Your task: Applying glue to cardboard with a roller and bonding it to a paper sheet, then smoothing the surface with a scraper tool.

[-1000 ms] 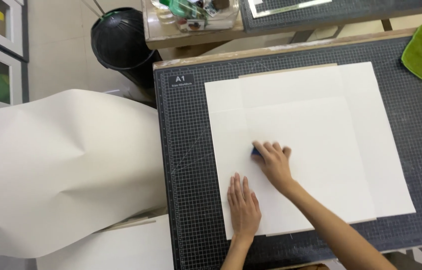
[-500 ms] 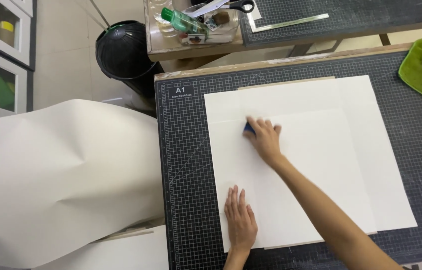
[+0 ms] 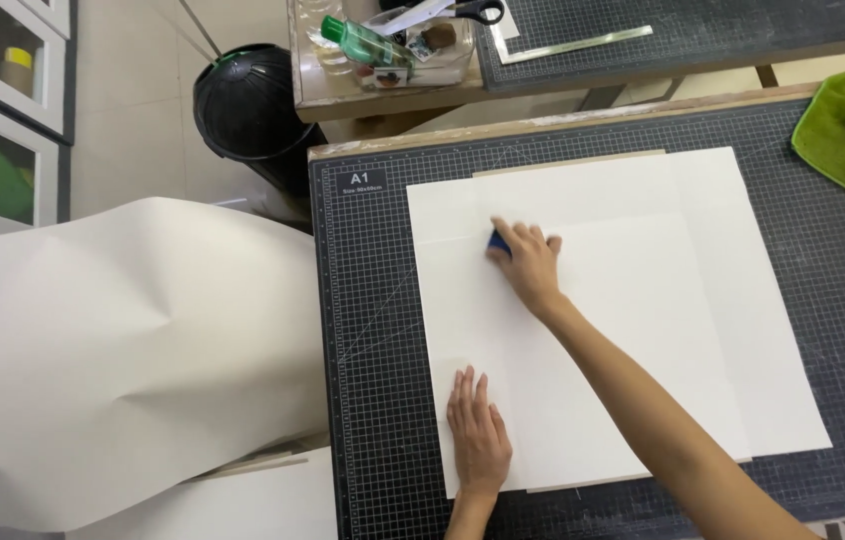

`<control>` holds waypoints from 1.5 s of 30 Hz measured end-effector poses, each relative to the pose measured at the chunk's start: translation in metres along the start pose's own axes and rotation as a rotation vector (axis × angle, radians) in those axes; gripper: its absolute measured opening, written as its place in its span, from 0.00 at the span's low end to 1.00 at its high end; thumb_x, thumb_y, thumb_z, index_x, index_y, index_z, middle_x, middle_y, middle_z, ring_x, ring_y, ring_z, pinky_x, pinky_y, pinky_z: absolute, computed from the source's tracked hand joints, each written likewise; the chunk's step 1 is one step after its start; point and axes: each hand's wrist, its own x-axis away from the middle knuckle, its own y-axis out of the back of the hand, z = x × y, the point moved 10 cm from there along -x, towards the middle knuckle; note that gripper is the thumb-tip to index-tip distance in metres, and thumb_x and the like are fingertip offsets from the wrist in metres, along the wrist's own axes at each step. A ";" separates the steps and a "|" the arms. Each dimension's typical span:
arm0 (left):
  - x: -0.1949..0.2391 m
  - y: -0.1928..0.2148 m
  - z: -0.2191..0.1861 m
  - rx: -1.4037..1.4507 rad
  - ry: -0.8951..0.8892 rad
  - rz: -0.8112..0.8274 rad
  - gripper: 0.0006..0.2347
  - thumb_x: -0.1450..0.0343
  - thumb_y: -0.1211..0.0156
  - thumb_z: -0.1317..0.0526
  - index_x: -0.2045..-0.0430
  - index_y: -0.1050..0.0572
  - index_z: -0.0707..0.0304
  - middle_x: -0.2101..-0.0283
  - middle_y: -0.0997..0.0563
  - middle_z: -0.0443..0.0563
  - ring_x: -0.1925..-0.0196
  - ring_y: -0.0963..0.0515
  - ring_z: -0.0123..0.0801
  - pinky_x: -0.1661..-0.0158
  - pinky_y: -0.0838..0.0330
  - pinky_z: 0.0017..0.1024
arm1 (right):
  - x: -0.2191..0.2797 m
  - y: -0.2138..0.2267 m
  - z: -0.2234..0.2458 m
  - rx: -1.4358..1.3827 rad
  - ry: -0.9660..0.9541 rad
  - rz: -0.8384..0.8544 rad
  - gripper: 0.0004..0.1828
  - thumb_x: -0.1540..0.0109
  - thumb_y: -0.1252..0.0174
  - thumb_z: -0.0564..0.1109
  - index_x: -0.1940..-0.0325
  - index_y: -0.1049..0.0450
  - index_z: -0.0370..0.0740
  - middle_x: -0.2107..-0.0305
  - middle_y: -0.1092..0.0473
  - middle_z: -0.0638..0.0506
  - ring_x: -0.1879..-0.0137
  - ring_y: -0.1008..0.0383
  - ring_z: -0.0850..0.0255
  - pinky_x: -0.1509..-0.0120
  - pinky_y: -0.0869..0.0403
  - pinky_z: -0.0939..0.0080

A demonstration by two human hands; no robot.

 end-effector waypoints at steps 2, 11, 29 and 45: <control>0.002 0.001 -0.001 0.010 -0.010 0.006 0.17 0.23 0.61 0.65 0.38 0.38 0.65 0.30 0.39 0.60 0.27 0.43 0.51 0.33 0.44 0.48 | 0.019 0.001 0.001 -0.026 0.040 0.028 0.28 0.36 0.42 0.56 0.33 0.33 0.51 0.61 0.29 0.53 0.53 0.33 0.51 0.49 0.47 0.49; 0.002 0.016 0.004 0.357 0.039 -0.075 0.20 0.21 0.65 0.56 0.36 0.41 0.68 0.29 0.43 0.66 0.26 0.44 0.53 0.31 0.44 0.46 | 0.138 -0.031 0.015 0.313 0.326 0.064 0.38 0.37 0.54 0.42 0.22 0.50 0.57 0.63 0.37 0.56 0.57 0.37 0.54 0.48 0.40 0.45; 0.022 0.045 0.037 0.577 0.207 -0.453 0.29 0.23 0.62 0.45 0.32 0.50 0.70 0.27 0.50 0.68 0.24 0.49 0.56 0.30 0.48 0.50 | 0.219 0.013 0.157 -0.071 0.815 0.069 0.27 0.32 0.50 0.54 0.28 0.40 0.52 0.72 0.38 0.61 0.66 0.41 0.65 0.58 0.45 0.58; 0.015 0.044 0.031 0.556 0.152 -0.389 0.28 0.22 0.63 0.48 0.32 0.50 0.72 0.27 0.50 0.69 0.23 0.50 0.55 0.27 0.55 0.52 | 0.206 -0.036 -0.037 0.121 0.403 0.345 0.16 0.40 0.49 0.51 0.49 0.28 0.65 0.54 0.27 0.62 0.54 0.28 0.58 0.58 0.40 0.45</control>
